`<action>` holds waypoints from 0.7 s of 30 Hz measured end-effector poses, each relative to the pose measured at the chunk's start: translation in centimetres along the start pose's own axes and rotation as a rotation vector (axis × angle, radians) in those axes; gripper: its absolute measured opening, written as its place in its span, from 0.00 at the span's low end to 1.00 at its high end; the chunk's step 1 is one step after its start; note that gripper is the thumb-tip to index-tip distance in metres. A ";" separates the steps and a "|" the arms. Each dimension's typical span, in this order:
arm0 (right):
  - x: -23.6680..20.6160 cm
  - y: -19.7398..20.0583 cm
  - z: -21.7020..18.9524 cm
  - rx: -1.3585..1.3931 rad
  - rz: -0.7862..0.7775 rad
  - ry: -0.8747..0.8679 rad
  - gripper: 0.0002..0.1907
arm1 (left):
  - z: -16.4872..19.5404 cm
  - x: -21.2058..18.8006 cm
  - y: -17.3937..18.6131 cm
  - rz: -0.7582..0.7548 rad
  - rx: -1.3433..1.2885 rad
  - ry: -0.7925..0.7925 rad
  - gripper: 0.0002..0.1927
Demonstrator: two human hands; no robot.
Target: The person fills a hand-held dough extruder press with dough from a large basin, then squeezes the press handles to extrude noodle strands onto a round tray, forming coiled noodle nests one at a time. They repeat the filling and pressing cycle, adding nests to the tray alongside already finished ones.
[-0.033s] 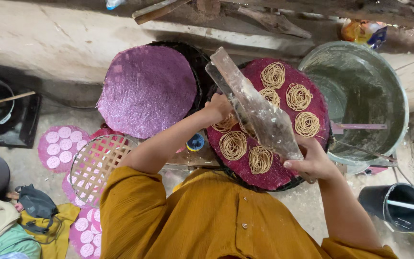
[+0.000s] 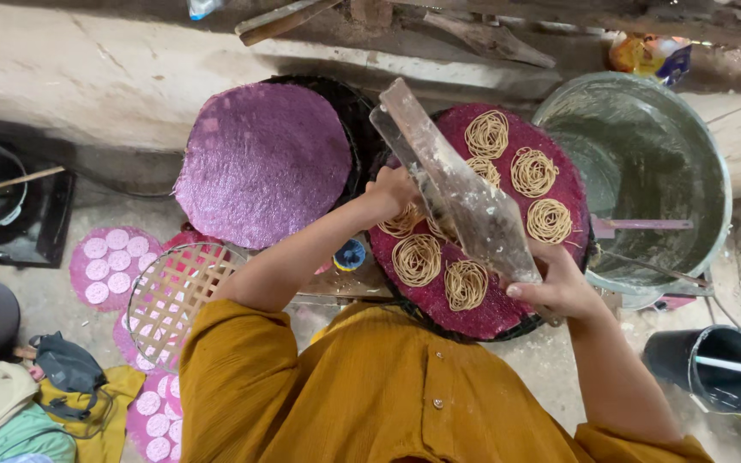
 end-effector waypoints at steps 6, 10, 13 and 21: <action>-1.0 0.4 0.4 0.121 0.164 0.122 0.34 | 0.2 -4.0 1.7 0.184 -0.032 -0.377 0.29; -4.0 0.3 -1.4 0.241 0.245 0.274 0.38 | 0.5 -7.3 3.7 0.352 0.463 -0.698 0.29; -8.2 0.8 -1.4 0.275 0.362 0.405 0.47 | -0.9 -7.9 5.3 0.554 0.679 -0.656 0.38; -25.5 4.7 7.2 0.182 0.984 -0.027 0.46 | -22.9 -14.5 11.3 1.277 0.198 0.295 0.44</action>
Point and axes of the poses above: each hand's wrist, its own x-axis towards the middle knuckle, its own y-axis out of the back of the hand, z = x × y, the point moved 3 cm from there along x, towards the middle knuckle
